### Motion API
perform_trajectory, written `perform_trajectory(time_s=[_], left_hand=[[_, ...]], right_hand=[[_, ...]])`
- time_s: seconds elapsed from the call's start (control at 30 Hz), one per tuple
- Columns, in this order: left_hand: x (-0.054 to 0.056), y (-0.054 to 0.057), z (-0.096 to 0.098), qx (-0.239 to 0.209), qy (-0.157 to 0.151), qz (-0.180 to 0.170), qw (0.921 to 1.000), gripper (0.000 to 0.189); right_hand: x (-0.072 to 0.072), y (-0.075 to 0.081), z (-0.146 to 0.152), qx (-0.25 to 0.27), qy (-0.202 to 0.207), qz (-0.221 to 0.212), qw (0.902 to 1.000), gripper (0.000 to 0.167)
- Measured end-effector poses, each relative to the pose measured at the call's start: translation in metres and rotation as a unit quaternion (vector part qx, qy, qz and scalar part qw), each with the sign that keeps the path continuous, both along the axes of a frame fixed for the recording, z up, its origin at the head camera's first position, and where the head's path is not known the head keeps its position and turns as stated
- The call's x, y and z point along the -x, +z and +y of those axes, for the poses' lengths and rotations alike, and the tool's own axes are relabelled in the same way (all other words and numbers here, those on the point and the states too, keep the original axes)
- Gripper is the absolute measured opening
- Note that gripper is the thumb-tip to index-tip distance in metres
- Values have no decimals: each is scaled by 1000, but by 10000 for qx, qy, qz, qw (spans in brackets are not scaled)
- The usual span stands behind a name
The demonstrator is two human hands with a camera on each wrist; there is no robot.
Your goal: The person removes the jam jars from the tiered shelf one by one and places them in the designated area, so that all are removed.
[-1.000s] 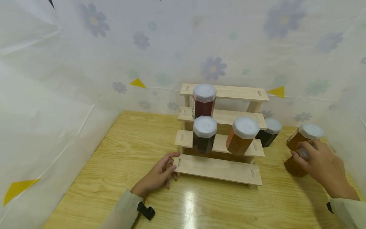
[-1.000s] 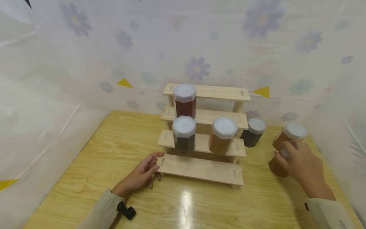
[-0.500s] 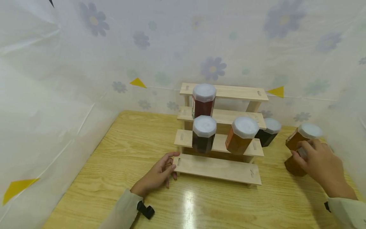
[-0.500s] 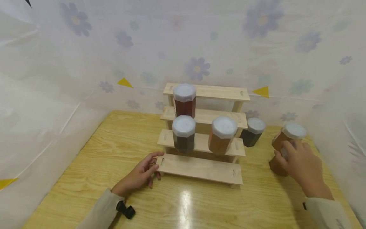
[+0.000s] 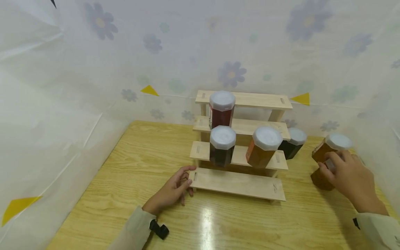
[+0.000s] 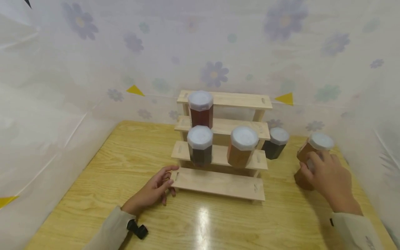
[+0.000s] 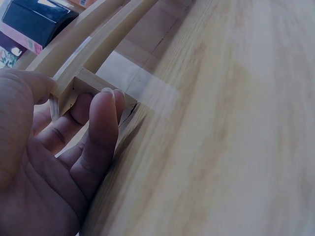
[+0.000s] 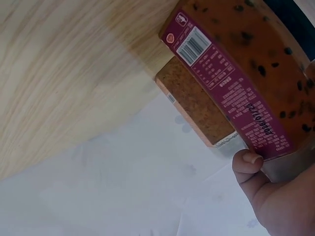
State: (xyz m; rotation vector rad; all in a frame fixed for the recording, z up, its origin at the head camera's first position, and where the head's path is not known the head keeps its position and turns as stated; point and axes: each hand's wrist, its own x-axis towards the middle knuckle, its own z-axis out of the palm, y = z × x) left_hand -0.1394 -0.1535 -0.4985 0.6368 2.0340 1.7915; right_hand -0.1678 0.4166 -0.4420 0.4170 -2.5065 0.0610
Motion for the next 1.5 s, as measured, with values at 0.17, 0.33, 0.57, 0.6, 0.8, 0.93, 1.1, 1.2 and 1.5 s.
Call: perform_trajectory(time_s=[0.17,0.33,0.57,0.6,0.8,0.93,1.1,1.2,1.5], left_hand=[[0,0,1,-33,-19,9,10000,46],[0,0,1,-7,-13,-52,10000,46],[-1,2,1,50,10,-3,10000,47],[0,2,1,33,-1,38,10000,47],[1,1,0,-21,-81,193,9998,48],[0,2,0,15,-41,141,9999,47],[1,0,0,45,16,41,10000,46],[0,-1,0,32,19,20,10000,46],[0,1,1,11,9,60,10000,46]], right_hand=[[0,2,2,-22,-64,-264,9996,86],[-6,8,2,170,-258,-566,9979,51],[-7,29,-2,237,-343,264,9988,99],[-5,32,-4,221,-353,413,9983,109],[-3,51,-15,389,-413,520,9970,122],[-1,64,-22,597,-270,149,9977,109],[1,77,-30,621,-15,-495,9968,95],[4,86,-37,491,170,-715,9961,90],[16,117,-64,419,960,-846,9909,78]])
